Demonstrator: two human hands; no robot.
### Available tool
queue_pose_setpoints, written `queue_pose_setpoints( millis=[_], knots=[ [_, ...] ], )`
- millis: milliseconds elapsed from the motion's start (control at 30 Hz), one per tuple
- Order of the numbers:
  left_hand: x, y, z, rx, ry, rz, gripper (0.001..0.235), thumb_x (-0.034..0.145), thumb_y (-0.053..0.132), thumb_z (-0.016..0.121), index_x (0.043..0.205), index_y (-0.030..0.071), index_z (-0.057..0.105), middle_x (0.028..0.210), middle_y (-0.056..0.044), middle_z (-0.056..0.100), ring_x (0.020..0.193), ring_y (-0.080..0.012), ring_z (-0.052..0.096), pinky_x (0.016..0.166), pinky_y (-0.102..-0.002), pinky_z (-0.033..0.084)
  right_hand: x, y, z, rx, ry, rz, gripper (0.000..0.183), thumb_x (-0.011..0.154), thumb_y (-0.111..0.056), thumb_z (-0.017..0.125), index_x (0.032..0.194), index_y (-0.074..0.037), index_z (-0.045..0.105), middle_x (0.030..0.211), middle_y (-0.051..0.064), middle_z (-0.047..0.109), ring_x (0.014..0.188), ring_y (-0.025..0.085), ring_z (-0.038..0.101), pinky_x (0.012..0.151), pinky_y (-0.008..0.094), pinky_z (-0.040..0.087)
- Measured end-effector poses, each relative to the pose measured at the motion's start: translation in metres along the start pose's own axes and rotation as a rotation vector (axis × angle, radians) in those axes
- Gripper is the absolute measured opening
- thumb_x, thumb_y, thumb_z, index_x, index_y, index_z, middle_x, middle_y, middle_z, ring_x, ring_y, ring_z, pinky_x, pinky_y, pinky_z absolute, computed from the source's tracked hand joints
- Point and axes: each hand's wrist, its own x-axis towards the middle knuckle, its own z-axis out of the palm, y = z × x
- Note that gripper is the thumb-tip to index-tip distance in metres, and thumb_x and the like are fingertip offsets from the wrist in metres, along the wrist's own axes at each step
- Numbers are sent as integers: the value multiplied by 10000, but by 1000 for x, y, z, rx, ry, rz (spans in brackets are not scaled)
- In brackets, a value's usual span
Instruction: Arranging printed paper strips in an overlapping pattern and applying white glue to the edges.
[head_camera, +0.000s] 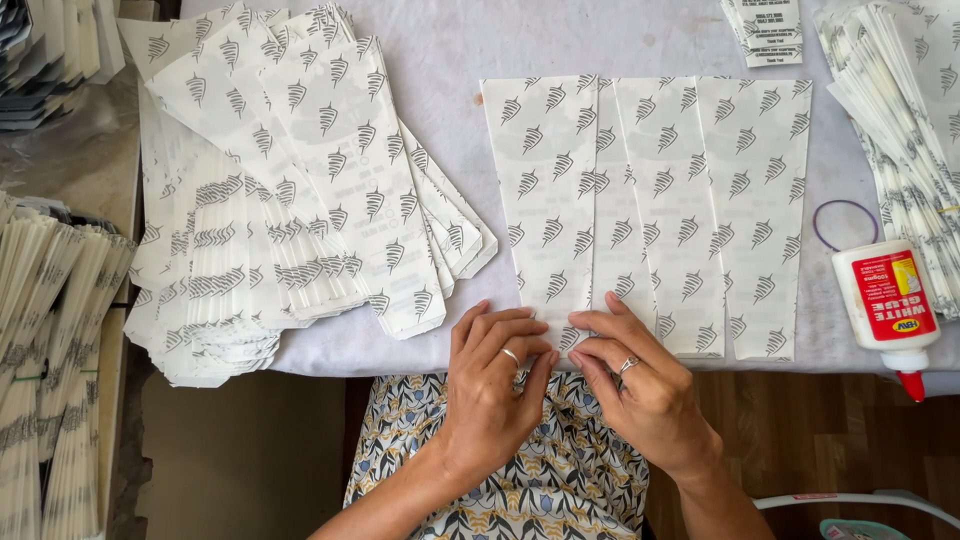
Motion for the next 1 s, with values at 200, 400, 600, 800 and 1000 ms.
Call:
queue_pose_setpoints(
  millis=[200,400,600,800,1000],
  knots=[
    [-1,-1,-1,-61,-4,-107,113,937,5,675,1021,73,641,1021,-39,699,1084,-244,671,1040,-445,422,0,-1,-3,73,14,138,9,913,55,686,916,47,690,1131,133,727,986,180,702,1211,428,458],
    [7,-16,-9,-98,-115,-99,176,986,-60,517,1060,44,639,1051,-74,698,1068,-296,616,879,-409,433,0,-3,-3,98,5,165,98,922,43,674,1001,29,730,1150,122,737,1010,171,716,1229,407,443],
    [65,-82,-26,590,-222,143,623,885,326,817,1396,82,557,1507,-122,540,1444,-340,457,1169,-580,325,-3,-5,-2,75,15,123,148,923,48,673,1060,44,728,1140,131,737,1002,178,718,1221,435,465],
    [93,-108,-89,480,-573,262,803,845,793,585,1248,99,617,1324,-113,607,1376,-320,502,1212,-667,103,-4,-3,-1,69,28,99,136,927,44,662,1047,68,721,1138,147,738,996,179,719,1224,450,458],
    [66,-109,-146,405,-509,261,677,868,639,686,1187,43,636,1307,-161,621,1334,-324,562,1228,-593,222,-10,-5,1,6,2,53,175,908,110,653,1073,77,703,1191,181,710,1068,234,720,1215,491,454]
  ],
)
